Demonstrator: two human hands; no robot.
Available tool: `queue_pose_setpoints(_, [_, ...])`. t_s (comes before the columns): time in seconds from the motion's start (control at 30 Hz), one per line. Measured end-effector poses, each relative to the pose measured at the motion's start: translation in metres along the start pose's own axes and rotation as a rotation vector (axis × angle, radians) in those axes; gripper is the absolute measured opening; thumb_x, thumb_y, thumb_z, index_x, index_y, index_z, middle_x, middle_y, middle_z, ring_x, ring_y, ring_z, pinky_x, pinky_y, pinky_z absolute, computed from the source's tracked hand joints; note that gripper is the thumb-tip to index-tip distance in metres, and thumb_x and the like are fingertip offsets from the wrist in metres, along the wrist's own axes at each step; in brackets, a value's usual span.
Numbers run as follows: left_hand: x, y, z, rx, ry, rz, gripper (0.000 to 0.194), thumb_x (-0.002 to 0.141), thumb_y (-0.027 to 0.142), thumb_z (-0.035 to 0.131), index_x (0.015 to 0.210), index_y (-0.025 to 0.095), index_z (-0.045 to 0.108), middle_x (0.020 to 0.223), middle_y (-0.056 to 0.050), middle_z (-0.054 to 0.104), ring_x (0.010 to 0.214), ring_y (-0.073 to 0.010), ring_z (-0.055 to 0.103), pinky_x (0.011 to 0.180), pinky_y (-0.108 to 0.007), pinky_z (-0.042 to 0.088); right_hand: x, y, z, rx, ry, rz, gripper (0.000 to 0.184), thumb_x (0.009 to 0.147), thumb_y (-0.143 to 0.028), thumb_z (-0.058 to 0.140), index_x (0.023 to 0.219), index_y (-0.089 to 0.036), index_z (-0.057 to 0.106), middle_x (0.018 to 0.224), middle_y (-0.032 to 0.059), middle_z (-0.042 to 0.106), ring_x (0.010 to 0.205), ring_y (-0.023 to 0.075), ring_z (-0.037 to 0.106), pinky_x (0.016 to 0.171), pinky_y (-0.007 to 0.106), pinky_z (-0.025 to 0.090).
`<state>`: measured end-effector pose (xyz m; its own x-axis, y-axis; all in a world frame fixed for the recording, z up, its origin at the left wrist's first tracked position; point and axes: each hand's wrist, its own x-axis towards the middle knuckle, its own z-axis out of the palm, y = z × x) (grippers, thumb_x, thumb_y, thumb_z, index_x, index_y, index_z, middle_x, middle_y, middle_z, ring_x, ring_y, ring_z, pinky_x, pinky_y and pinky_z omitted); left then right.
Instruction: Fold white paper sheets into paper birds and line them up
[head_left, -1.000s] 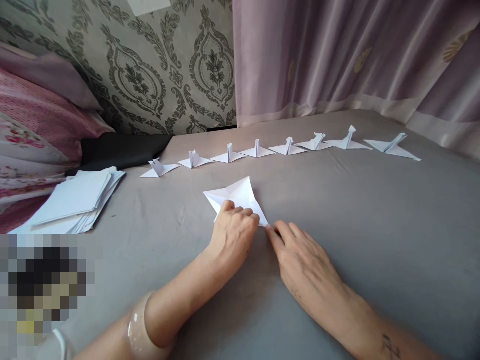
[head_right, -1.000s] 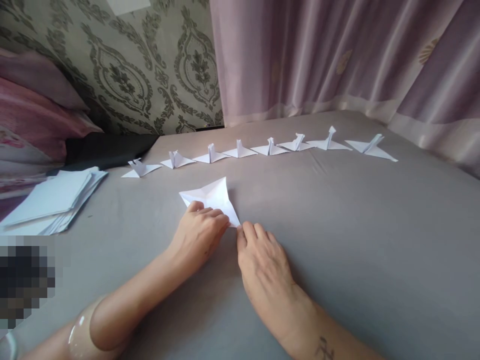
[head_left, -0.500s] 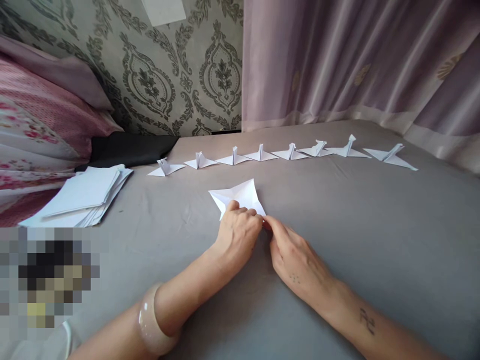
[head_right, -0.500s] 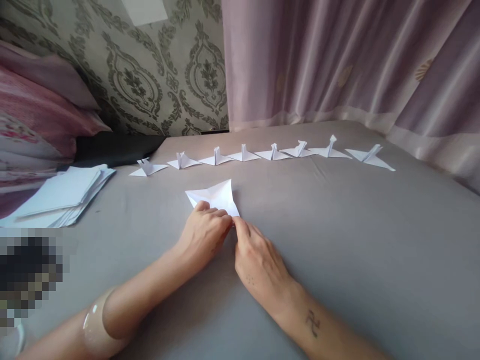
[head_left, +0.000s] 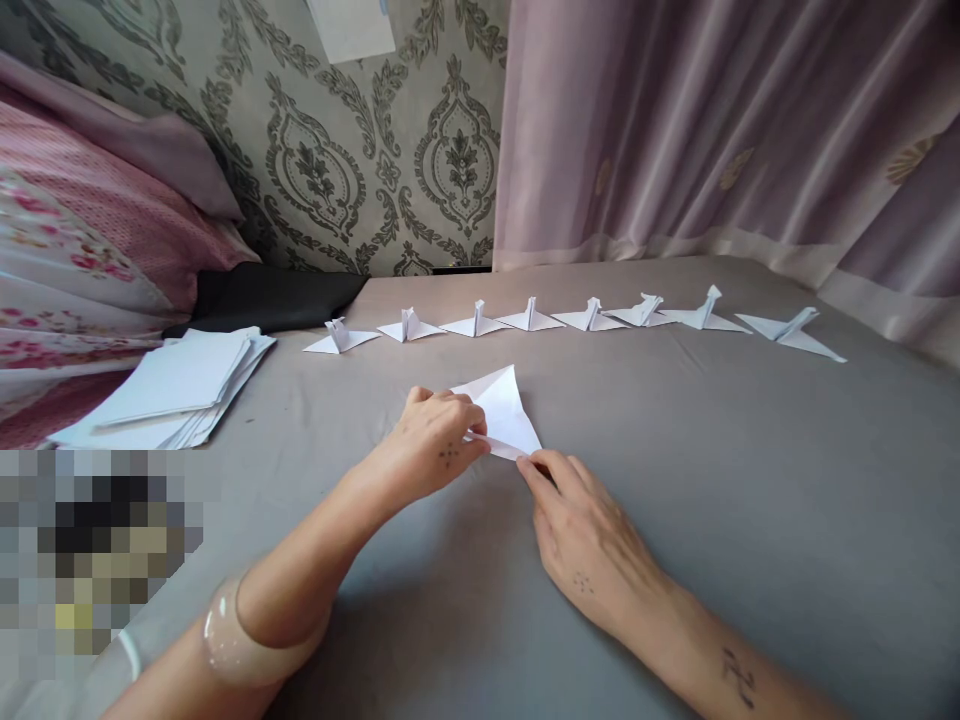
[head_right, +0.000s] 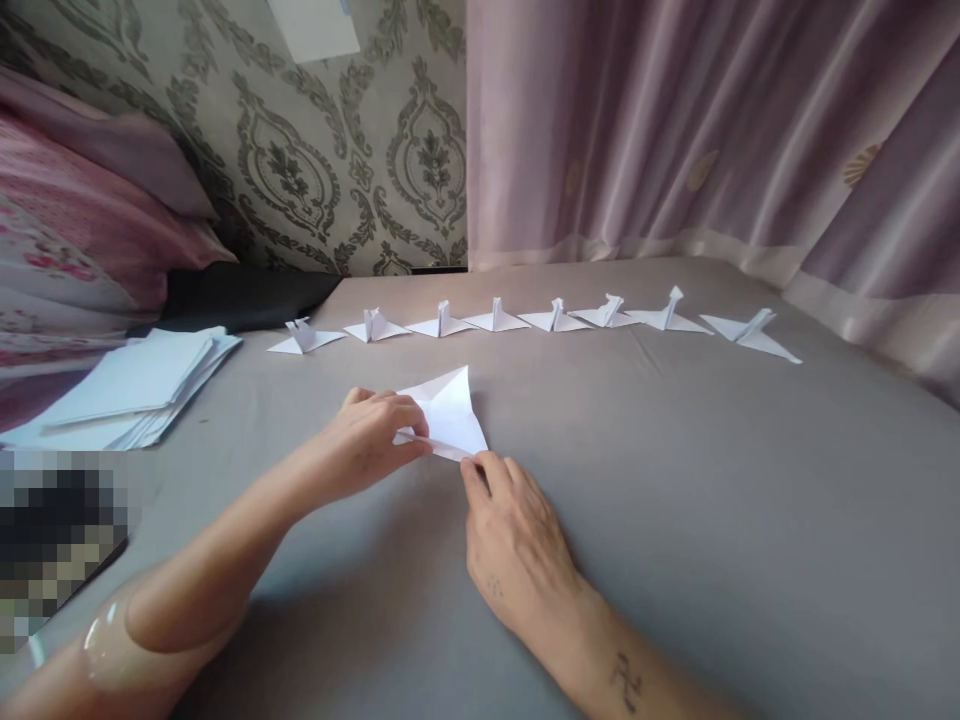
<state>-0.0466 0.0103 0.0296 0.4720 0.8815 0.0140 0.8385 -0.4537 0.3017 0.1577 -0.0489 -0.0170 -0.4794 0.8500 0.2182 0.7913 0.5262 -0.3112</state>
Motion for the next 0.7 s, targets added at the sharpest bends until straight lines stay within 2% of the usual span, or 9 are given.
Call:
queue_pose_setpoints(0.17, [0.005,-0.001,-0.004,-0.060,0.008,-0.046,0.021,0.089,0.037,0.052,0.083,0.020,0.063,0.098,-0.004,0.066,0.096,-0.0218,0.056,0.081,-0.036,0.031,0.001,-0.005,-0.001,-0.030,-0.014,0.025,0.038,0.091,-0.016,0.041,0.127,-0.012,0.053,0.111,0.0123,0.057,0.093,0.0231,0.054,0.080,0.041,0.050])
queue_pose_setpoints(0.5, [0.013,0.003,-0.001,-0.083,-0.023,-0.109,0.018,0.090,0.032,0.051,0.086,0.019,0.063,0.102,-0.006,0.066,0.101,-0.0260,0.056,0.085,-0.041,0.034,0.013,-0.011,-0.002,-0.100,-0.047,0.028,0.039,0.093,-0.023,0.040,0.129,-0.016,0.054,0.096,0.0097,0.056,0.086,0.0230,0.050,0.077,0.041,0.044])
queue_pose_setpoints(0.7, [0.013,0.006,-0.002,-0.093,-0.050,-0.148,0.017,0.090,0.030,0.051,0.086,0.018,0.061,0.105,-0.007,0.067,0.105,-0.0270,0.055,0.086,-0.043,0.034,0.012,-0.013,-0.003,-0.140,-0.066,0.010,0.041,0.095,-0.026,0.037,0.131,-0.015,0.053,0.097,0.0099,0.056,0.086,0.0229,0.050,0.075,0.040,0.042])
